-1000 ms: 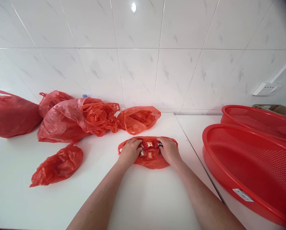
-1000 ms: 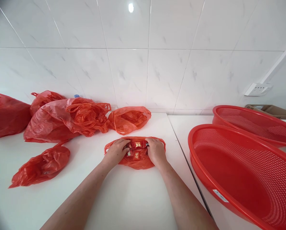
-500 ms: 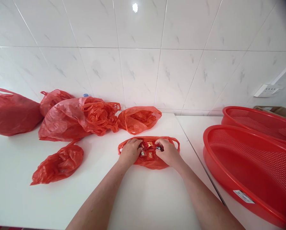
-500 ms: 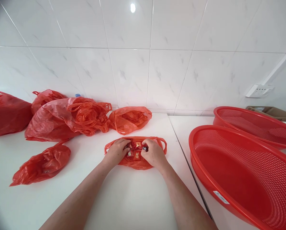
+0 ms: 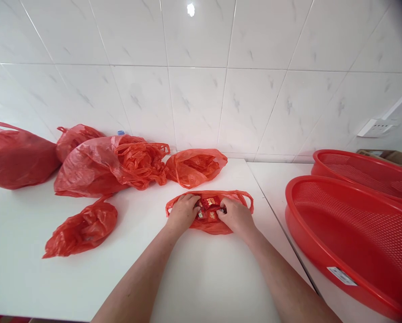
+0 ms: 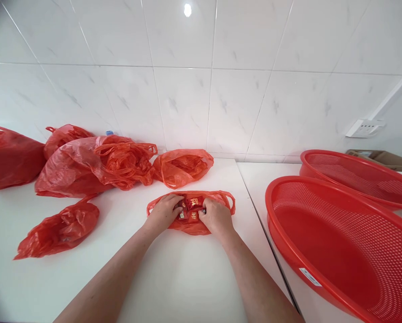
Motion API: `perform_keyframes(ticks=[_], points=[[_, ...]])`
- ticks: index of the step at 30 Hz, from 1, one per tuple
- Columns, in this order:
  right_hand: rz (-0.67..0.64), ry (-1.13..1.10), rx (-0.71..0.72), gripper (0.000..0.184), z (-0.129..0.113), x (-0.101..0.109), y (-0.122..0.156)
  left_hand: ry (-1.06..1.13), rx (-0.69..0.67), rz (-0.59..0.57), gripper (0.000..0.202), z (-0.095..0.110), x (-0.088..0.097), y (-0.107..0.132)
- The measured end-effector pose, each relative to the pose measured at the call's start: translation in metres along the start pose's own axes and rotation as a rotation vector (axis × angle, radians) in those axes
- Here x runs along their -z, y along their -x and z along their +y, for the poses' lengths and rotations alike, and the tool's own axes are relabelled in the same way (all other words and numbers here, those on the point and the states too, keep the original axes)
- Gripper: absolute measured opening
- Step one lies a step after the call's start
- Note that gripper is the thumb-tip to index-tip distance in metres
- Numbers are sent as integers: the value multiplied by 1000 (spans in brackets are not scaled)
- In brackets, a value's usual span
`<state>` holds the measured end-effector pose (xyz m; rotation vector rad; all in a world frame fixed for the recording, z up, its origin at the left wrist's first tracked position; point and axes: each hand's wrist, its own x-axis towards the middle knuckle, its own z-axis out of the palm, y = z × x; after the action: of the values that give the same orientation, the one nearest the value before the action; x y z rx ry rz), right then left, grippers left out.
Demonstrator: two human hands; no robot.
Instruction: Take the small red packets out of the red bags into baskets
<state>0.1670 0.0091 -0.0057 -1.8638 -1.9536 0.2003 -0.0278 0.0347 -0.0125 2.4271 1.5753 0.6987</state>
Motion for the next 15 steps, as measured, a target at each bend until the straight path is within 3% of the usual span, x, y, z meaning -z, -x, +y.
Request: perform_keyframes(ticks=[5, 10, 12, 15], points=[[59, -16, 47, 14, -2, 1, 2, 10, 7, -3, 36, -1, 2, 0], [208, -42, 75, 10, -2, 7, 3, 24, 25, -13, 38, -3, 3, -1], [174, -113, 89, 11, -4, 10, 4, 24, 34, -13, 39, -3, 2, -1], [21, -252, 192, 19, -8, 11, 9, 22, 40, -8, 39, -3, 2, -1]])
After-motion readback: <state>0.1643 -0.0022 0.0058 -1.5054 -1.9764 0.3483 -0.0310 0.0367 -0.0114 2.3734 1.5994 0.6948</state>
